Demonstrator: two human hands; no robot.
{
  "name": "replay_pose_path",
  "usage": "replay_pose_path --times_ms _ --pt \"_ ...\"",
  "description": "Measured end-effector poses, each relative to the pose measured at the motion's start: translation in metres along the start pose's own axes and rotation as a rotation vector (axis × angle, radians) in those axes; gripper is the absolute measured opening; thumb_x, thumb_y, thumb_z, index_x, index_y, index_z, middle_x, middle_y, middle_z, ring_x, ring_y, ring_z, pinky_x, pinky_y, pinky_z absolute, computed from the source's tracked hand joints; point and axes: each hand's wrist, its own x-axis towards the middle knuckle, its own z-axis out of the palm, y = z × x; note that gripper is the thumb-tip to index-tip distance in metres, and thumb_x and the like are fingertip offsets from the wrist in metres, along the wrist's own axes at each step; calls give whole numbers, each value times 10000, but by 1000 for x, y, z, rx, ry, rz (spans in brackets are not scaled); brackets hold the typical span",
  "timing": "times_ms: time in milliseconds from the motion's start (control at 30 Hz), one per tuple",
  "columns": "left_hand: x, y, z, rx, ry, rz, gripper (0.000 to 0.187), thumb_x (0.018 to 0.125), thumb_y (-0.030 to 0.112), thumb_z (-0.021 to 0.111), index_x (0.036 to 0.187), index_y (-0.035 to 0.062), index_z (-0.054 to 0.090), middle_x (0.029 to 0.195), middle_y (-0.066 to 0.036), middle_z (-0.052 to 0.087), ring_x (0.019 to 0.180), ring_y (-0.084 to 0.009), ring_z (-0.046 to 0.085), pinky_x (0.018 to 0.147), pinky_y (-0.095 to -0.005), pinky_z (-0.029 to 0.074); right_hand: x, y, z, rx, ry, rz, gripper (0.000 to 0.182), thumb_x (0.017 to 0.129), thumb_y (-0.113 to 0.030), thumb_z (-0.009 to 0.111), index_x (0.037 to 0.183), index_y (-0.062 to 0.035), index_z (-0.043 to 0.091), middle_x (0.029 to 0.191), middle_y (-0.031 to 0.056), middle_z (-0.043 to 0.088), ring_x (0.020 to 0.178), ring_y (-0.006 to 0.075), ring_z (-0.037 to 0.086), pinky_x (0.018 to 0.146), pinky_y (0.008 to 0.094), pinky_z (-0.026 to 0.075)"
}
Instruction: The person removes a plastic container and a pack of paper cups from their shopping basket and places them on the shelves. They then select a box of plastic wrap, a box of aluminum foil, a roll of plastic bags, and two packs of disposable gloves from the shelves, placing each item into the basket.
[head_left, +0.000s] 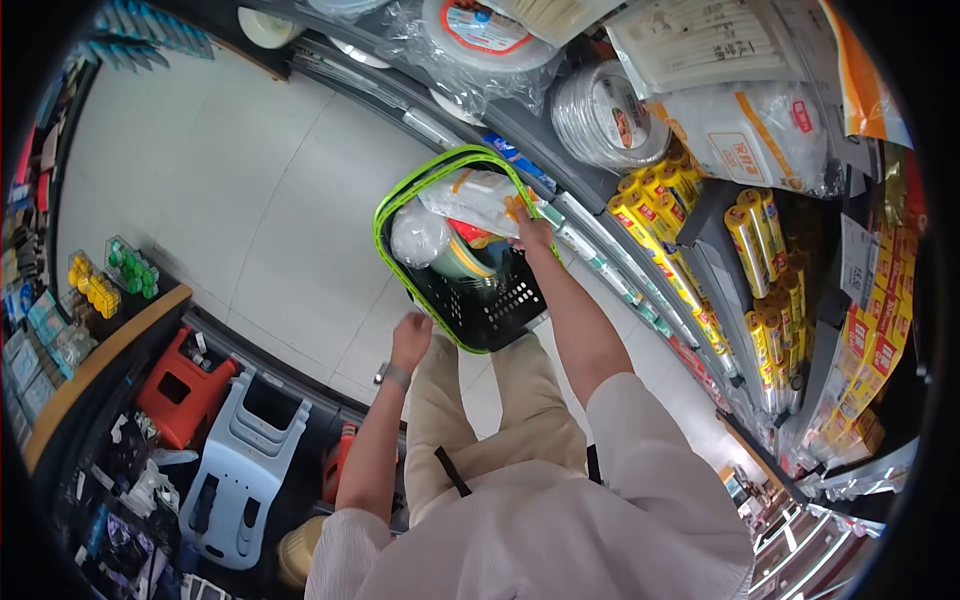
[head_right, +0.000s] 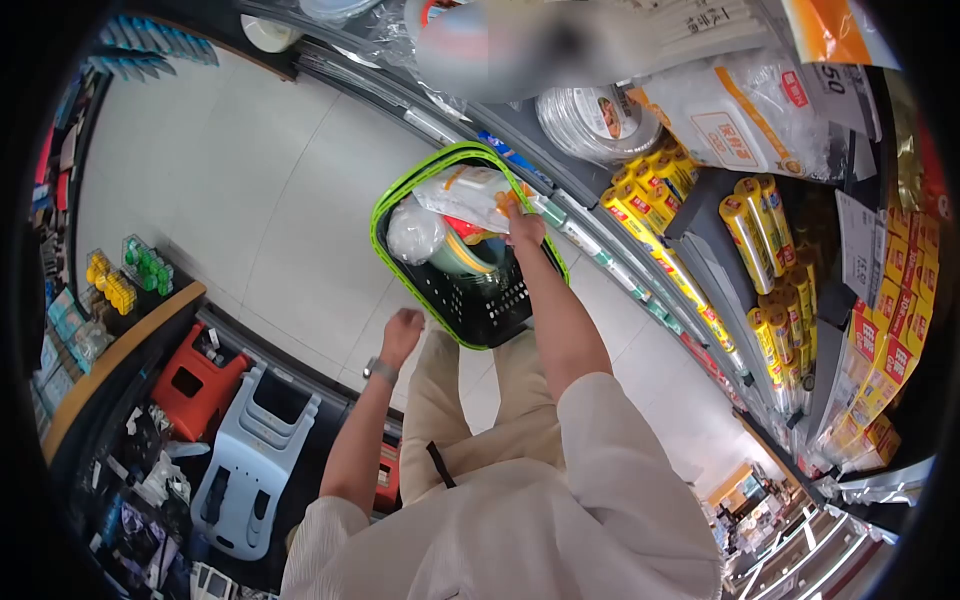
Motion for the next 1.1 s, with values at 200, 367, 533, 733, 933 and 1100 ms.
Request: replay_pose_path --times_ms 200,367,533,733,933,1100 --pt "81 85 38 -382 28 59 483 859 345 765 1140 -24 628 927 -111 708 826 -197 685 775 -312 543 -58 31 10 612 -225 109 406 982 -425 651 851 -49 570 598 16 517 437 120 489 365 250 352" --pt "124 147 54 -476 70 -298 527 806 345 824 1053 -77 627 890 -147 690 703 -190 659 583 -297 532 -117 26 31 788 -476 215 239 1014 -281 603 868 -95 570 688 19 564 499 100 503 410 231 368" --pt "147 125 51 -709 -175 -336 441 859 144 776 1176 -72 559 952 -163 698 616 -182 650 469 -301 530 -151 36 21 661 -598 122 278 997 -277 599 867 -34 643 728 46 617 557 124 560 468 243 414" --pt "111 122 34 -701 -244 -279 333 912 37 689 1221 -16 578 911 -106 694 615 -147 640 494 -254 526 -113 56 -17 303 -445 113 892 917 -774 380 840 58 691 700 132 670 533 185 612 488 274 485" --pt "29 118 33 -687 -316 -133 307 937 97 698 1221 21 611 849 -38 666 551 -82 562 474 -228 469 -159 76 -75 136 -571 195 1063 888 -866 210 921 87 680 667 163 663 568 211 659 527 298 522" --pt "-84 139 4 -748 -295 -60 354 954 137 696 1288 71 601 810 0 645 539 -60 554 452 -218 439 -260 101 -159 170 -560 -32 683 1033 -610 394 872 7 640 626 94 617 585 174 659 547 244 497"
